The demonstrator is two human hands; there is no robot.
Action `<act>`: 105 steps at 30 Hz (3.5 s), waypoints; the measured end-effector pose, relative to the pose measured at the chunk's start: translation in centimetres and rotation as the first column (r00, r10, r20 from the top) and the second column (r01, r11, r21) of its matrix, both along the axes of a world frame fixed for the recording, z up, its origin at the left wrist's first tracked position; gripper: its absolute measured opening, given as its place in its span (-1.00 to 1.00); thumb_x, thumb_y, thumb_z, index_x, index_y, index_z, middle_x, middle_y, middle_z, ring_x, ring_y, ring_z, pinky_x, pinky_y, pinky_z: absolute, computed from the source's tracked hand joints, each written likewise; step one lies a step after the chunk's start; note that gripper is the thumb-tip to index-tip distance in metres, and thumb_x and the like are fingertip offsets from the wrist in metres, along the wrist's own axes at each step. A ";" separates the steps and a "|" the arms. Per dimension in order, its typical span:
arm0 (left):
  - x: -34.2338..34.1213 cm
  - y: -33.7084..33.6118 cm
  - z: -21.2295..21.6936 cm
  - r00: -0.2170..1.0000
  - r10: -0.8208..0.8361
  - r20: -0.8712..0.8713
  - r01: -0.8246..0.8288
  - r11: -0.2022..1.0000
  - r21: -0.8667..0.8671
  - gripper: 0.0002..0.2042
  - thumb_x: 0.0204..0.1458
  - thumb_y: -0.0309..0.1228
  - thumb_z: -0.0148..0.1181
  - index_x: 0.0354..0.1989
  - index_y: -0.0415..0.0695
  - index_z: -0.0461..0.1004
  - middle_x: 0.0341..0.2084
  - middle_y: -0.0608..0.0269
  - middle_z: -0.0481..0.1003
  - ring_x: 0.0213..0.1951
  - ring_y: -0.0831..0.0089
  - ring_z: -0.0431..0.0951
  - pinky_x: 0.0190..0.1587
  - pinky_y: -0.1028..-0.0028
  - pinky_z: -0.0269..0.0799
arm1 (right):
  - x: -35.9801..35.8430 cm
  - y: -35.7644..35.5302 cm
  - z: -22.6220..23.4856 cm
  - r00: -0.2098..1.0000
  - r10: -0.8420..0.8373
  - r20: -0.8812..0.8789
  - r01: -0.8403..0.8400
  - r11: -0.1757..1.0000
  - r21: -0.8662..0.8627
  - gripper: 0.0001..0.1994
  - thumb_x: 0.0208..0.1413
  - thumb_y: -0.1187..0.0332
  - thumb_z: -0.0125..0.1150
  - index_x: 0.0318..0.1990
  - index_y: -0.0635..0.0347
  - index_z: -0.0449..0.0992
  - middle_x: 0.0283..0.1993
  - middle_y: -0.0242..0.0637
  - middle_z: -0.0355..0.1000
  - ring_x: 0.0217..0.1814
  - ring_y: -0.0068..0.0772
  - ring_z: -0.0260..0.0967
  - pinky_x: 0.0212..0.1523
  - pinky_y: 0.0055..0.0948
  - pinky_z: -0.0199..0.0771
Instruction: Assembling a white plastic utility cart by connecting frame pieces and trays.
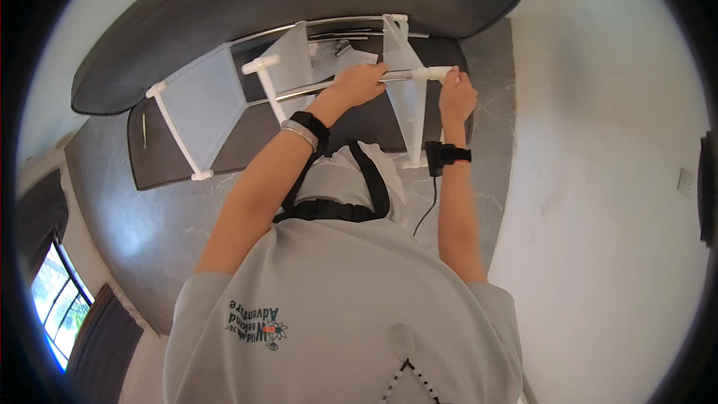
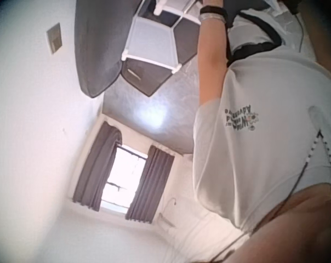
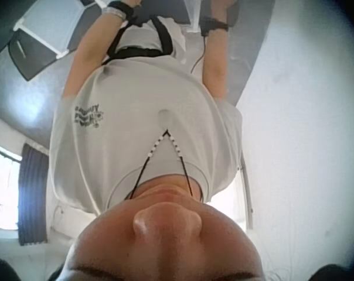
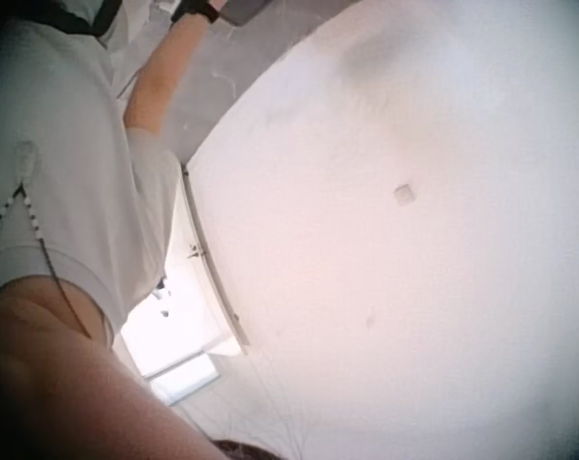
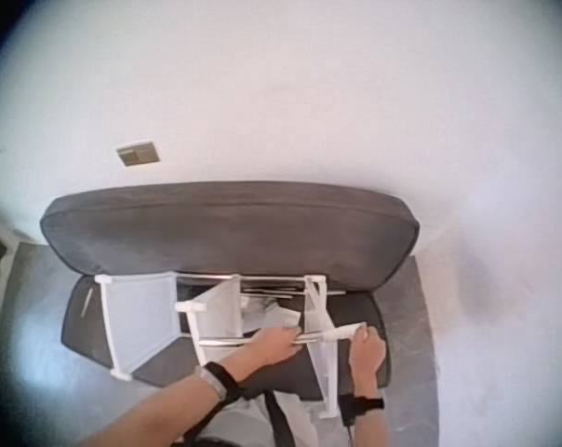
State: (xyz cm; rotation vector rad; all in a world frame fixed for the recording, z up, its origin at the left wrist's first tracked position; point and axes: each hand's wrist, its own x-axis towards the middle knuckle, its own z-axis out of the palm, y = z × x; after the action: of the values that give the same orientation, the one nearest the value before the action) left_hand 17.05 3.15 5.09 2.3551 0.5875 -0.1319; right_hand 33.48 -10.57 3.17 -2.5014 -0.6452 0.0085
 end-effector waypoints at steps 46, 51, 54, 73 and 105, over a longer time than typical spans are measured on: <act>-16.2 0.7 1.0 0.748 0.637 -0.187 -0.618 0.771 0.156 -0.54 -0.17 -0.30 0.20 -0.12 -0.17 0.17 -0.29 0.06 0.40 -0.20 0.07 0.44 -0.24 0.18 0.39 | 7.4 3.6 0.4 0.927 -0.010 -0.375 0.038 0.997 0.065 -0.51 0.11 0.08 -0.19 -0.44 0.41 0.48 -0.76 -0.18 0.33 -0.73 -0.34 0.34 -0.63 -0.39 0.38; -14.4 1.9 2.4 0.824 0.557 0.104 -0.560 0.771 0.304 -0.51 -0.18 -0.37 0.19 -0.06 -0.24 0.16 -0.21 -0.01 0.30 -0.13 0.05 0.37 -0.17 0.21 0.36 | 9.0 3.9 -0.7 0.932 -0.014 -0.363 0.026 0.999 0.028 -0.51 0.10 0.07 -0.17 -0.40 0.42 0.49 -0.75 -0.17 0.33 -0.71 -0.33 0.36 -0.60 -0.40 0.40; -11.6 2.9 5.0 0.838 0.475 0.270 -0.546 0.728 0.414 -0.55 -0.18 -0.44 0.16 -0.08 -0.27 0.19 -0.18 -0.01 0.26 -0.10 0.07 0.31 -0.08 0.26 0.31 | 8.6 4.9 0.1 0.929 -0.024 -0.369 0.034 0.999 0.020 -0.52 0.09 0.08 -0.15 -0.38 0.41 0.50 -0.73 -0.16 0.35 -0.70 -0.33 0.37 -0.57 -0.40 0.41; 4.7 1.4 1.1 0.994 0.026 0.104 -0.095 0.663 0.743 -0.81 -0.17 -0.42 0.05 -0.34 -0.12 0.29 -0.42 0.27 0.38 -0.33 0.36 0.44 -0.29 0.38 0.32 | 4.9 4.8 3.9 0.960 -0.193 -0.202 0.169 0.977 -0.132 -0.53 0.09 0.04 -0.26 -0.28 0.25 0.49 -0.28 0.03 0.44 -0.23 0.14 0.38 -0.18 -0.04 0.33; 9.5 0.1 1.6 0.993 0.017 -0.113 0.022 0.940 0.340 -0.89 -0.11 -0.40 0.05 -0.50 -0.14 0.49 -0.46 0.12 0.52 -0.39 0.26 0.56 -0.38 0.36 0.47 | 4.1 3.4 2.4 0.994 -0.099 -0.041 0.096 0.993 -0.074 -0.58 0.06 0.09 -0.16 -0.50 0.27 0.48 -0.53 0.04 0.43 -0.44 0.10 0.41 -0.40 -0.06 0.40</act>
State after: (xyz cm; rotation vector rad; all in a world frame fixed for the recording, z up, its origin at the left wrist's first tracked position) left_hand 26.58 3.30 6.73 2.6976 0.7103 -0.1790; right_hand 37.59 -7.13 5.58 -2.5914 -0.5124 0.0521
